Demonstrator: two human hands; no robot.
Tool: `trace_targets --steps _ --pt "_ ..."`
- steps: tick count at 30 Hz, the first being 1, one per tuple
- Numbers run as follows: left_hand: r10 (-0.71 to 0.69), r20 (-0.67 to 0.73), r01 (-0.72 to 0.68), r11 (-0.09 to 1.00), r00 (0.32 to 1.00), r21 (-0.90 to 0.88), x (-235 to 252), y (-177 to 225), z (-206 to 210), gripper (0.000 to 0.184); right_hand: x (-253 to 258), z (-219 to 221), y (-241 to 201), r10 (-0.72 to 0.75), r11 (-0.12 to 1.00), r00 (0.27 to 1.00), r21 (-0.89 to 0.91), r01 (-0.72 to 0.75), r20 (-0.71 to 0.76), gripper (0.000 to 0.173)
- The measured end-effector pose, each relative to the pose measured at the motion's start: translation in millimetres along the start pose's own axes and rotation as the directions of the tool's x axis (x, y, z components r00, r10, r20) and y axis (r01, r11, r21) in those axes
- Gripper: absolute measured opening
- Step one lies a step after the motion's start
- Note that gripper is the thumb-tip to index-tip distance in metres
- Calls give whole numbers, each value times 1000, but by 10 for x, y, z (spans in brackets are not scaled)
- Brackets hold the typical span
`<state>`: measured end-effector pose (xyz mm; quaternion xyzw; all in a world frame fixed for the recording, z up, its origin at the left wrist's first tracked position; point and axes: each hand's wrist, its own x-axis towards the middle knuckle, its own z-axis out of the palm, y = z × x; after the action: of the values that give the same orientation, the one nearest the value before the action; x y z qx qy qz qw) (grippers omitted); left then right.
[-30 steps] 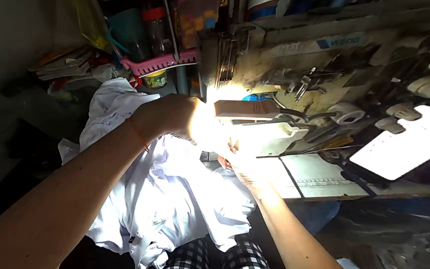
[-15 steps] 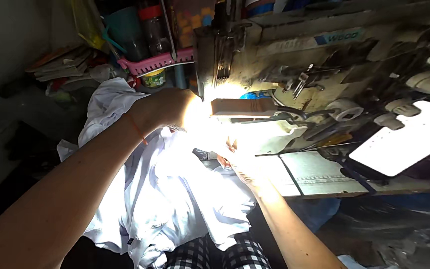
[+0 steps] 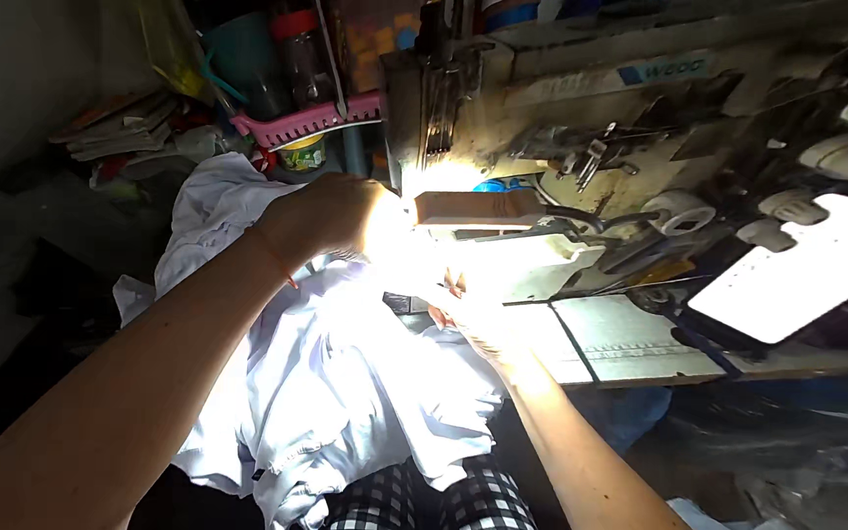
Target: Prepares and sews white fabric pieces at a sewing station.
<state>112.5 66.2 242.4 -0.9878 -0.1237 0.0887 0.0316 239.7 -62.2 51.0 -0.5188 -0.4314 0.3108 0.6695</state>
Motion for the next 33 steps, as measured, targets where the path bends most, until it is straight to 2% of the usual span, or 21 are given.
trace_targets --steps 2,5,7,10,13,18,20,22,24,27,29,30,31,32,33 --pt "-5 -51 7 999 999 34 16 -73 57 25 -1 -4 -3 6 1000 1000 -9 -6 2 7" --pt "66 29 -62 991 997 -117 1 -14 -37 23 -11 -33 22 -3 1000 1000 -3 3 20 8" --pt "111 34 -104 979 993 -175 -4 -36 -32 27 -6 -29 28 -11 1000 1000 16 11 26 10" --pt "163 -42 -168 945 986 -281 -19 -138 86 22 -45 -3 1 2 1000 1000 18 -1 -3 10" --pt "200 -101 -224 879 975 -421 -37 -234 287 20 -191 -1 4 53 996 996 -71 -58 -77 8" --pt "243 -22 -234 899 970 -370 47 -380 509 18 -240 -4 65 12 995 993 -95 -24 -120 6" --pt "190 -97 -213 896 977 -389 70 -428 545 11 -184 -4 55 34 997 988 -61 -44 -154 5" --pt "45 -187 -122 898 981 -422 103 -407 547 10 -147 8 45 42 997 983 -57 -53 -180 6" --pt "-105 -218 -9 886 970 -464 199 -375 580 23 -120 37 50 34 997 978 -60 -47 -204 6" --pt "-175 -204 31 826 963 -563 306 -235 768 46 -181 76 36 82 986 977 -125 -108 -194 11" --pt "-201 -217 63 855 955 -514 332 -62 887 43 -279 135 -21 64 964 981 -243 -108 -185 22" --pt "-202 -314 40 890 928 -455 440 -81 1072 40 -314 173 -48 37 955 982 -282 -89 -184 24" --pt "-185 -452 16 935 873 -353 652 -178 1334 37 -344 206 -46 -12 951 984 -305 -44 -178 23" --pt "-193 -514 37 954 836 -299 834 -261 1484 35 -369 230 -27 -66 947 984 -322 10 -165 21" --pt "-238 -505 93 951 830 -296 925 -305 1508 37 -388 243 -15 -104 940 983 -337 47 -153 20"
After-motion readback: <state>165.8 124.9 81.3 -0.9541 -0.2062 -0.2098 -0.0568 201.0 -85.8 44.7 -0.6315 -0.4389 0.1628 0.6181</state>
